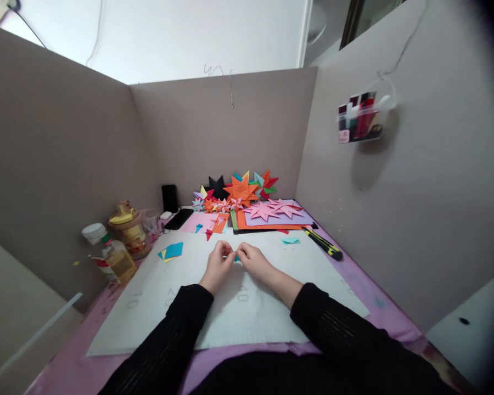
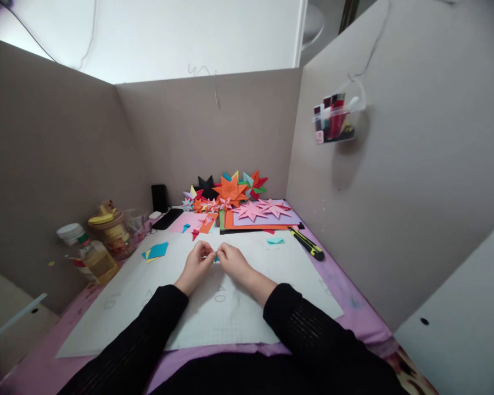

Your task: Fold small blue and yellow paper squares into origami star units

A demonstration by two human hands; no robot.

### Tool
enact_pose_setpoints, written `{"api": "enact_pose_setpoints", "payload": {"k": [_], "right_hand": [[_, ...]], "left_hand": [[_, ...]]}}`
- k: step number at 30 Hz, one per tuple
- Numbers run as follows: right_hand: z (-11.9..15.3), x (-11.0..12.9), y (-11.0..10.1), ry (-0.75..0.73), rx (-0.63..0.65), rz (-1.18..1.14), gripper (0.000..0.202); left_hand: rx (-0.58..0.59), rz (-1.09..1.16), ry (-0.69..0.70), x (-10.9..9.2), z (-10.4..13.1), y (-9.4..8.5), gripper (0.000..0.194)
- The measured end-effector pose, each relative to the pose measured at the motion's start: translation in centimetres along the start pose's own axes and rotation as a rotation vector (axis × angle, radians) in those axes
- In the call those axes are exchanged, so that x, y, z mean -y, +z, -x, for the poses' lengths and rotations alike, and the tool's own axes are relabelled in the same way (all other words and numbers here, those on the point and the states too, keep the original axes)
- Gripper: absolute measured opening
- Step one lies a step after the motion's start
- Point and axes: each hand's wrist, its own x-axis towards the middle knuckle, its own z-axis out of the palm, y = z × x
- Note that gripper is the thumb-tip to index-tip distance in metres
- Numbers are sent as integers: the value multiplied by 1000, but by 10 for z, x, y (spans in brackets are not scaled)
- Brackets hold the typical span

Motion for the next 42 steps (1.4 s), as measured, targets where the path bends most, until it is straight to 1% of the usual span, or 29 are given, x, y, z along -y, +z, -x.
{"api": "enact_pose_setpoints", "payload": {"k": [3,11,16,19,22,25,29,36,42], "right_hand": [[0,-1,0,4,14,22,13],[-1,-9,-3,58,62,-74,14],[-2,-9,-7,129,17,-186,13],[-1,-5,-7,74,-1,-211,13],[-1,-5,-2,34,19,-206,15],[-1,-8,1,36,29,-234,15],[-2,-12,0,59,-2,-271,13],[-2,-10,-2,87,-7,-280,13],[-2,-8,0,79,-20,-259,14]], "left_hand": [[2,15,-15,0,-1,-1,15],[3,45,-53,1,-2,-3,18],[-32,35,-60,1,-4,-6,18],[-25,20,-64,-1,-4,-5,18],[12,8,-55,-3,-2,-4,17],[52,18,-52,-1,-2,-3,19],[69,8,-56,1,-3,-6,19],[48,-15,-64,1,-4,-10,21],[52,-35,-68,0,-3,-10,24]]}}
